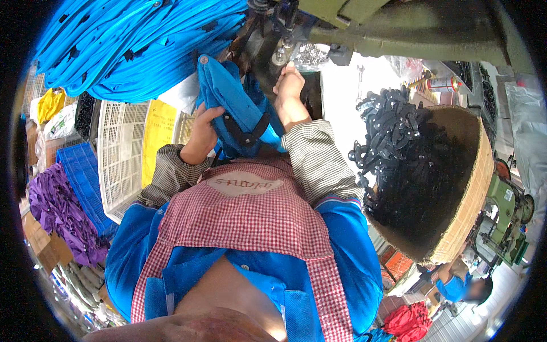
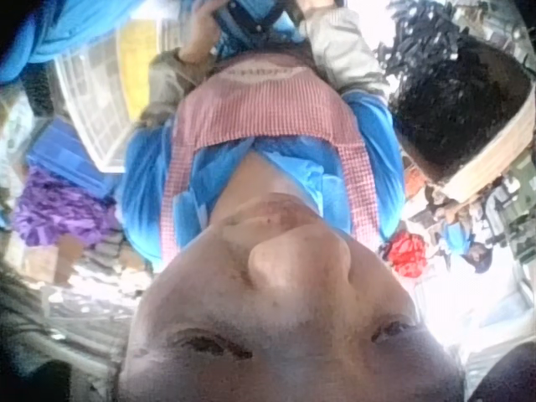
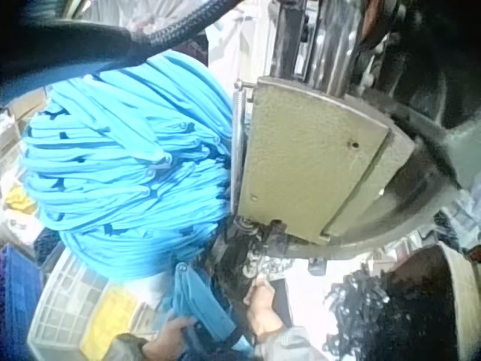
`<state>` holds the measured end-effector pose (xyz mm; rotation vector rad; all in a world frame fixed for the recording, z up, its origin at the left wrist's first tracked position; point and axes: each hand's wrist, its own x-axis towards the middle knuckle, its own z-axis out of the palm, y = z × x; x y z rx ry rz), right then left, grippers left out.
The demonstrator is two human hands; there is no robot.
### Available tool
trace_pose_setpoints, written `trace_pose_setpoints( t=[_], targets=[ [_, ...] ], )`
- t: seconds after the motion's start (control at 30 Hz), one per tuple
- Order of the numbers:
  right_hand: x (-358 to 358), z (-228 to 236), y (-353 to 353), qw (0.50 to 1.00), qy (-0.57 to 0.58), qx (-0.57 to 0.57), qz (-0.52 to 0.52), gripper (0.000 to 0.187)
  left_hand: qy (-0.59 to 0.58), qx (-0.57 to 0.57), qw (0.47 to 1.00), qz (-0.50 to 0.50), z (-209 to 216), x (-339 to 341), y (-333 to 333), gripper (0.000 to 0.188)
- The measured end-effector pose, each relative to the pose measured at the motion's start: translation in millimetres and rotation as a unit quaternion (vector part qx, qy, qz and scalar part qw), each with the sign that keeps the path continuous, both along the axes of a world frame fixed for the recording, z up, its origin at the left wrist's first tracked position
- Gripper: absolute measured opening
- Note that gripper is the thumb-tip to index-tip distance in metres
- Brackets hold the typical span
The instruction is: The person repeatedly picks up blue fabric items and black plastic clips, attaches the clips to the fabric using a press machine, and places the finished items into a white basket. The process is repeated for multiple items in a factory setting.
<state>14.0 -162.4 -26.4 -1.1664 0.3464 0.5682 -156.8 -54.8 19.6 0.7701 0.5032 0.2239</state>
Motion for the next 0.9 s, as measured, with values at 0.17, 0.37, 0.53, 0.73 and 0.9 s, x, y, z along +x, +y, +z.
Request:
trace_pose_setpoints(
  t=[0.17, 0.37, 0.53, 0.73, 0.9],
  targets=[
    [-5, 3, -3, 0.999, 0.000, 0.034, 0.022, 0.032, -0.003, 0.016, 1.000, -0.012, -1, 0, -2, 0.037],
    [39, -132, -91, 0.922, -0.339, -0.089, -0.163, 0.028, 0.013, 0.087, 0.996, -0.010, 21, 8, -1, 0.035],
    [52, -82, -184, 0.565, -0.537, -0.606, 0.159, 0.024, 0.028, 0.174, 0.981, -0.077, 28, -24, 26, 0.031],
    [-17, -51, -181, 0.815, -0.464, -0.346, 0.021, 0.016, -0.097, 0.193, 0.968, -0.126, 64, -62, 57, 0.032],
    [-100, -120, -176, 0.984, 0.029, -0.058, 0.166, 0.011, -0.223, 0.151, 0.950, -0.157, 106, -126, 120, 0.033]
  ],
)
